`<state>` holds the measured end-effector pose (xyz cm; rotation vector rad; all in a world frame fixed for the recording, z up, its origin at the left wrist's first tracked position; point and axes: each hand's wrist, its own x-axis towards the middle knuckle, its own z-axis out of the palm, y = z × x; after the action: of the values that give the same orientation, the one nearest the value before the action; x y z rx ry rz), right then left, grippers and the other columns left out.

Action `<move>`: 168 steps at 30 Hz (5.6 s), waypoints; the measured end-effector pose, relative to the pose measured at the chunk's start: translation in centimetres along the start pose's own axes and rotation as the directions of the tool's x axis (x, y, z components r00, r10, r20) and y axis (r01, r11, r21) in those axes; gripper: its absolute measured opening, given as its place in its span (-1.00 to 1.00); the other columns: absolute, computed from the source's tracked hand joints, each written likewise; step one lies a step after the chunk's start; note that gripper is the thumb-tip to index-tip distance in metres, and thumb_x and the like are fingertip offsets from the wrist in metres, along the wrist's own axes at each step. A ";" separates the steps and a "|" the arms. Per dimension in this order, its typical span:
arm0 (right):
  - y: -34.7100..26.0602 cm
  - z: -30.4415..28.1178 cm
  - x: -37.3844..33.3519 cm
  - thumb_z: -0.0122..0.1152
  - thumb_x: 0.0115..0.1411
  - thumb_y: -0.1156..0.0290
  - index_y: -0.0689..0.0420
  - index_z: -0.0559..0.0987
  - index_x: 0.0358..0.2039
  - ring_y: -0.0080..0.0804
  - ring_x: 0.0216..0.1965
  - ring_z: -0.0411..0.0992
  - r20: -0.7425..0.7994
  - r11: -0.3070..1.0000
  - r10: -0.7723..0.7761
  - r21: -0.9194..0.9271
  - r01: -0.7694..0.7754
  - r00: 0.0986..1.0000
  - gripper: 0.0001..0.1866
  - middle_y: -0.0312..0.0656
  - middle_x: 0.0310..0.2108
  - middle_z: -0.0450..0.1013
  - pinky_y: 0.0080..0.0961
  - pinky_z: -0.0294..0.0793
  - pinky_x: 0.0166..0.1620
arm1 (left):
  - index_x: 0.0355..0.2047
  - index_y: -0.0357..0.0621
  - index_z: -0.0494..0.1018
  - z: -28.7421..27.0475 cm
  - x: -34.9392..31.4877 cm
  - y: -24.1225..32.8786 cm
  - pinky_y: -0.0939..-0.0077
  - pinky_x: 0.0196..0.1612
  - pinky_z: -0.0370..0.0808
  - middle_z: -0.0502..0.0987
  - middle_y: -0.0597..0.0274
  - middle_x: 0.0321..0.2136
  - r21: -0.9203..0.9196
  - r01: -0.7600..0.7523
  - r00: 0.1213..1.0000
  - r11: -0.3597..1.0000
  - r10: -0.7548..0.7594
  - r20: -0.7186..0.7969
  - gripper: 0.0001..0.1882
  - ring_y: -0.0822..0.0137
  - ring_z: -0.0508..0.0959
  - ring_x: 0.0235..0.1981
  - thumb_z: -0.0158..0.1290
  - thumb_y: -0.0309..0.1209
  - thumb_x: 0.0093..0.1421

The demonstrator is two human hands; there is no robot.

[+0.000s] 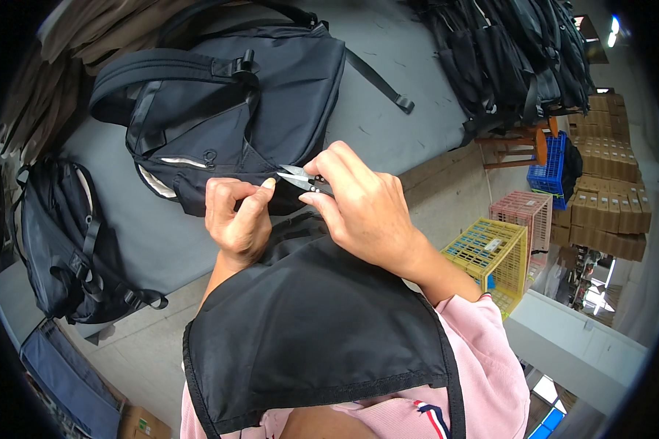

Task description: The recorder is using trimming scissors to cut loose threads from black backpacks at a factory workbench.

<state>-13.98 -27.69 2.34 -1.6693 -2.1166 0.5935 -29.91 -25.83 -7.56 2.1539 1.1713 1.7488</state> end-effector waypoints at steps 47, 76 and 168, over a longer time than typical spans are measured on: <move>-1.7 -2.9 3.8 0.28 -0.07 0.49 0.13 0.44 -0.37 -0.16 -0.53 0.43 0.312 0.906 -0.170 -0.324 0.273 0.935 -0.76 -0.21 -0.39 0.34 -0.33 0.36 -0.52 | -0.58 -0.22 0.51 -0.3 0.0 0.1 0.55 -0.55 0.31 0.33 0.30 -0.63 0.009 -0.036 0.997 0.999 0.035 0.064 -0.79 0.33 0.35 -0.57 0.26 -0.65 -0.31; 1.0 -1.8 3.3 0.31 -0.08 0.44 0.12 0.50 -0.31 -0.24 -0.50 0.44 0.138 0.919 -0.341 -0.157 0.360 0.930 -0.73 -0.26 -0.38 0.36 -0.40 0.41 -0.46 | -0.58 -0.19 0.51 -0.5 0.1 0.1 0.53 -0.53 0.30 0.33 0.31 -0.62 0.003 0.013 1.000 1.000 -0.013 -0.004 -0.76 0.32 0.35 -0.57 0.28 -0.65 -0.34; 0.2 -3.4 7.9 0.19 -0.20 0.49 0.09 0.56 -0.34 -0.57 -0.61 0.34 0.320 0.552 -0.743 -0.204 0.809 0.588 -0.71 -0.40 -0.55 0.32 -0.53 0.22 -0.55 | -0.57 -0.20 0.51 -2.4 0.1 -0.3 0.45 -0.51 0.32 0.35 0.33 -0.54 0.036 -0.062 0.996 0.997 0.064 -0.061 -0.80 0.34 0.34 -0.50 0.25 -0.54 -0.30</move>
<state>-13.75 -19.62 5.30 -0.5860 -2.9078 0.1017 -32.15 -26.41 -6.91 2.1936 1.1679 1.8471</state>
